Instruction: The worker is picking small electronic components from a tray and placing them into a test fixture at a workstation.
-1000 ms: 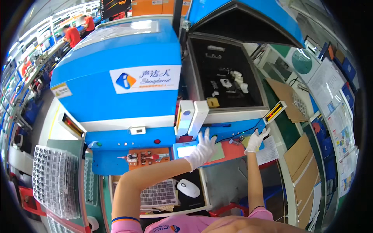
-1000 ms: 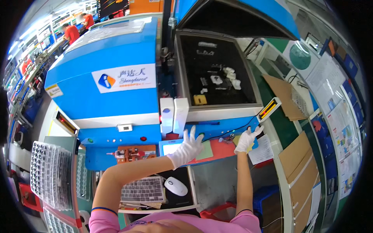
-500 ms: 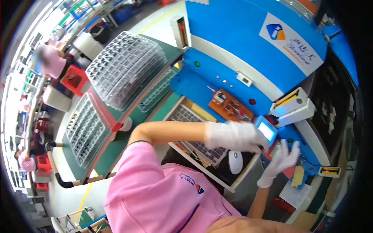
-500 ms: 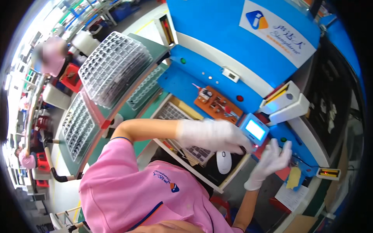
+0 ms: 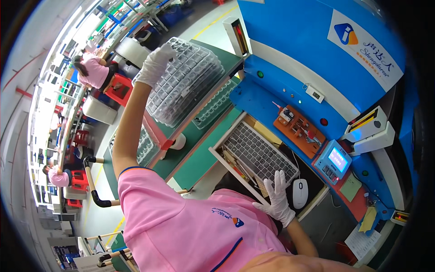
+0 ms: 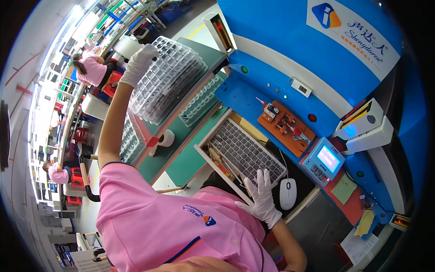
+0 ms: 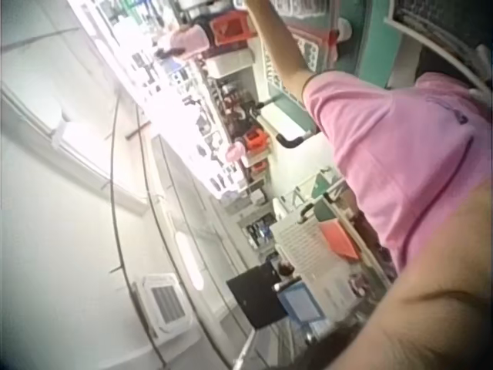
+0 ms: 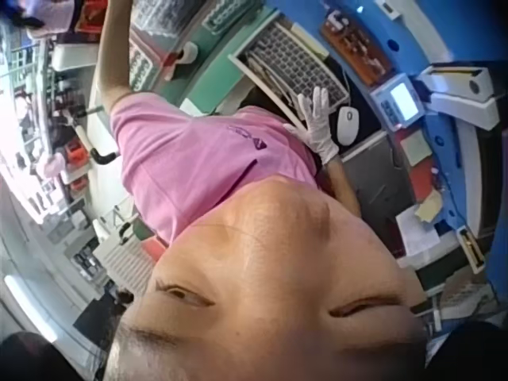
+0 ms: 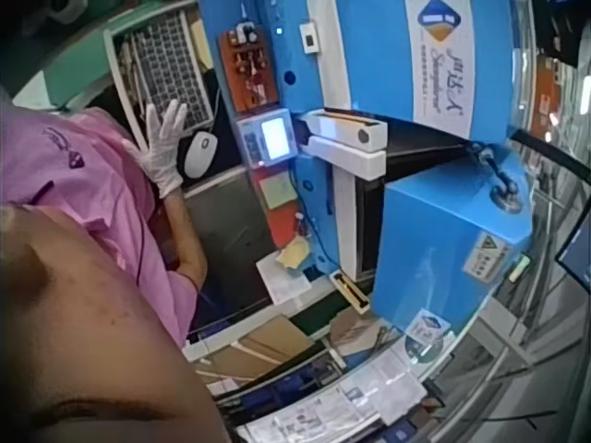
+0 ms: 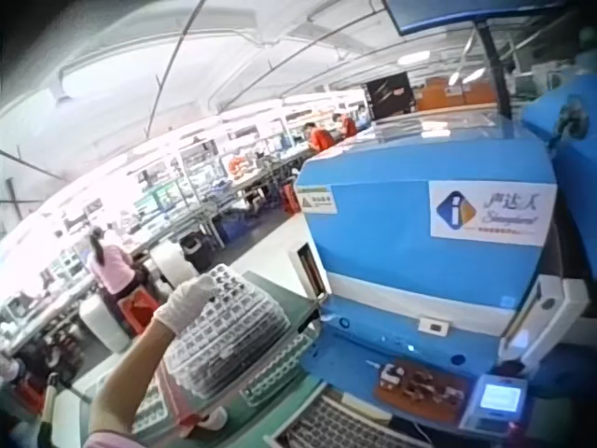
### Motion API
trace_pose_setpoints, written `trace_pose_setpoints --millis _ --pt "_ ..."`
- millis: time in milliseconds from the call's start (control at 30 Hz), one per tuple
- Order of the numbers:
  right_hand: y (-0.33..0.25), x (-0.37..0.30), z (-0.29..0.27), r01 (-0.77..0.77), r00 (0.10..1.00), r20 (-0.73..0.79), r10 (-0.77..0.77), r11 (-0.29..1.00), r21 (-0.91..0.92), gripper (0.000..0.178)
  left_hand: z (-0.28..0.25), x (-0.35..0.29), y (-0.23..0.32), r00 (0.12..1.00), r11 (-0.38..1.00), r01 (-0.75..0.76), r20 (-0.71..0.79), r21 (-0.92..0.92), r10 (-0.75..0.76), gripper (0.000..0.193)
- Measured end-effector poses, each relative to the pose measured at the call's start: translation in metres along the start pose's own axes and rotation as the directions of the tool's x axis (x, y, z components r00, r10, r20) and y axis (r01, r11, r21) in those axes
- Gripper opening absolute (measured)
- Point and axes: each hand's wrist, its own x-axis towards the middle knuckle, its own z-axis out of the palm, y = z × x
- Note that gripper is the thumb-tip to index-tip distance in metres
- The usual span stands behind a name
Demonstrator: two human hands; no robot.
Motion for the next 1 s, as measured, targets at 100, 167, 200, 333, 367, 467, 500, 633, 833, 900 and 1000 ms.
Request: trace_pose_setpoints --millis 100,167,200,333,367,467,500,633,833,900,1000 --pt "0.000 0.000 0.005 -0.011 1.000 -0.029 0.011 1.000 -0.007 0.103 0.007 -0.001 -0.005 0.996 0.986 -0.090 0.014 0.143 0.089 0.019" --pt "0.002 -0.001 0.007 -0.027 0.996 -0.080 0.030 0.999 0.034 0.105 0.005 0.001 0.004 0.998 0.991 -0.066 0.026 0.115 0.063 0.019" --pt "0.002 -0.001 0.008 -0.031 0.996 -0.078 0.034 0.999 0.035 0.105 0.005 0.001 0.009 0.999 0.995 -0.038 0.039 0.090 0.034 0.019" --pt "-0.001 0.001 0.010 -0.025 0.995 -0.091 0.031 0.997 0.069 0.099 0.004 -0.009 0.011 0.992 0.990 0.126 0.041 -0.065 -0.124 0.017" --pt "-0.001 0.002 0.010 -0.016 0.995 -0.092 0.024 0.995 0.094 0.098 0.005 -0.012 0.006 0.990 0.989 0.134 0.045 -0.062 -0.131 0.017" --pt "0.002 0.001 0.009 0.078 0.994 -0.083 -0.075 0.996 0.030 0.102 -0.004 -0.027 0.008 0.992 0.970 0.122 0.037 -0.210 -0.117 0.029" --pt "0.003 0.000 0.011 0.066 0.994 -0.094 -0.060 0.995 0.069 0.097 -0.006 -0.029 0.010 0.991 0.970 0.135 0.051 -0.205 -0.127 0.029" --pt "-0.004 0.008 0.001 0.019 1.000 -0.011 -0.018 0.997 0.069 0.057 -0.040 -0.069 0.007 0.966 0.982 0.030 -0.247 -0.185 -0.076 0.039" --pt "-0.001 0.017 0.006 0.065 0.997 -0.053 -0.058 0.988 0.138 0.073 -0.114 -0.165 0.025 0.746 0.740 0.665 0.105 -0.097 -0.657 0.023" --pt "-0.005 0.035 0.004 0.114 0.985 -0.144 -0.094 0.984 0.134 0.096 -0.121 -0.209 0.009 0.572 0.602 0.776 0.192 0.187 -0.797 0.025" --pt "-0.003 0.067 -0.027 0.292 0.937 -0.241 -0.252 0.945 0.146 0.066 -0.120 -0.271 -0.005 0.329 0.383 0.895 0.241 0.228 -0.913 0.025"
